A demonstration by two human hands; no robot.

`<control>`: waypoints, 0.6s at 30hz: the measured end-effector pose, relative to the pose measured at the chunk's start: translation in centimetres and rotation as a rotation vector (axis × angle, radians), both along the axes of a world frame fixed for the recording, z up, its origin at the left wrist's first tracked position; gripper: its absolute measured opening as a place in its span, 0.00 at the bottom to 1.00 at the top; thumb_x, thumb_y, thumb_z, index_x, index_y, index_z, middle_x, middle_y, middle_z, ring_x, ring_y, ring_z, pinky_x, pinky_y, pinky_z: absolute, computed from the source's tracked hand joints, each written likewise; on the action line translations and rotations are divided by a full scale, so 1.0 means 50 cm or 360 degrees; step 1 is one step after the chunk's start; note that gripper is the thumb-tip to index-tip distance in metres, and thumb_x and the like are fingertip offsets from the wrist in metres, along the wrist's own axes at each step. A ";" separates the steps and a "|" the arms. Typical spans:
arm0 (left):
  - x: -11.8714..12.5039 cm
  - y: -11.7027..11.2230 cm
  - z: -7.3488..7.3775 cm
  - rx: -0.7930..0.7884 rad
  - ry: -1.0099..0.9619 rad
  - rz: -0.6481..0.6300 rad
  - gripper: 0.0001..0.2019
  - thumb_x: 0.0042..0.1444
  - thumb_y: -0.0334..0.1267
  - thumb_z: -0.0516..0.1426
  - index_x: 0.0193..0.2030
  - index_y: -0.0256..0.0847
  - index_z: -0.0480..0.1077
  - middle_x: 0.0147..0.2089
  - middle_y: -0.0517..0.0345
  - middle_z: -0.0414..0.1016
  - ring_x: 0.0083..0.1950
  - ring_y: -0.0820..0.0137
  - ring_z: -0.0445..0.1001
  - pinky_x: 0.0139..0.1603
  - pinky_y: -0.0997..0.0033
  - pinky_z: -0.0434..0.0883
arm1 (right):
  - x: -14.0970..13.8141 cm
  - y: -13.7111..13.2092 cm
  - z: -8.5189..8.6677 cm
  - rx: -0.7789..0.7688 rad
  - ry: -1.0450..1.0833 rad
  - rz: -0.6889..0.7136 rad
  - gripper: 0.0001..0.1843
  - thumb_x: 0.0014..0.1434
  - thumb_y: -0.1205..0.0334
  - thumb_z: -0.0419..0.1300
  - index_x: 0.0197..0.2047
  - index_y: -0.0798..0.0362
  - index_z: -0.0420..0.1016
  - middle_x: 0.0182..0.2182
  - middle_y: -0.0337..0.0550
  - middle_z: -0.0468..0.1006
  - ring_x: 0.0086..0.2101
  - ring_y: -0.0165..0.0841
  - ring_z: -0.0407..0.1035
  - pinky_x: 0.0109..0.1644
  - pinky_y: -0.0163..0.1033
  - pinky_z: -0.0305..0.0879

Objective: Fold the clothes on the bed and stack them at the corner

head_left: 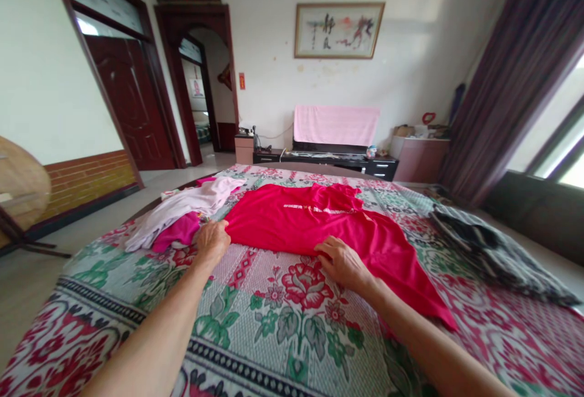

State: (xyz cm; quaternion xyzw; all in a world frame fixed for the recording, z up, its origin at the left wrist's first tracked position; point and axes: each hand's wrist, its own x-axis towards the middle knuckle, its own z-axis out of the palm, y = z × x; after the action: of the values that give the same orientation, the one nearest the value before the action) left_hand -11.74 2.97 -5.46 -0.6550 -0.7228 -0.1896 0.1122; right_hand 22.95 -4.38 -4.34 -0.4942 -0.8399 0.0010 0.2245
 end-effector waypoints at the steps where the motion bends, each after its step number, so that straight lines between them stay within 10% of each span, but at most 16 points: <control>1: -0.001 0.000 0.002 -0.0007 -0.0036 0.0020 0.21 0.52 0.29 0.48 0.49 0.39 0.75 0.42 0.43 0.77 0.45 0.57 0.75 0.45 0.61 0.69 | -0.002 0.004 -0.002 0.0001 -0.0003 -0.0015 0.11 0.59 0.69 0.52 0.36 0.52 0.75 0.34 0.43 0.73 0.38 0.32 0.67 0.43 0.35 0.61; 10: 0.001 -0.007 0.008 -0.0105 -0.0085 0.0203 0.20 0.52 0.32 0.49 0.49 0.41 0.75 0.45 0.46 0.76 0.45 0.60 0.75 0.44 0.64 0.69 | 0.006 0.000 -0.018 0.0096 0.0152 0.0070 0.11 0.55 0.73 0.52 0.35 0.53 0.73 0.33 0.43 0.72 0.36 0.32 0.65 0.42 0.34 0.60; 18: 0.015 0.001 -0.011 0.0325 0.0001 -0.0244 0.15 0.48 0.32 0.50 0.38 0.39 0.77 0.46 0.50 0.77 0.49 0.61 0.73 0.56 0.64 0.66 | 0.039 -0.019 0.015 -0.0030 -0.0046 -0.0154 0.10 0.53 0.67 0.56 0.38 0.52 0.76 0.36 0.44 0.75 0.39 0.34 0.67 0.44 0.37 0.60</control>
State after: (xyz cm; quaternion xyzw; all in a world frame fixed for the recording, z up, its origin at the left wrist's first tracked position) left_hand -10.97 3.00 -6.01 -0.6937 -0.6474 -0.2701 0.1637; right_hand 24.90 -5.33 -3.59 -0.5363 -0.8181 -0.0091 0.2074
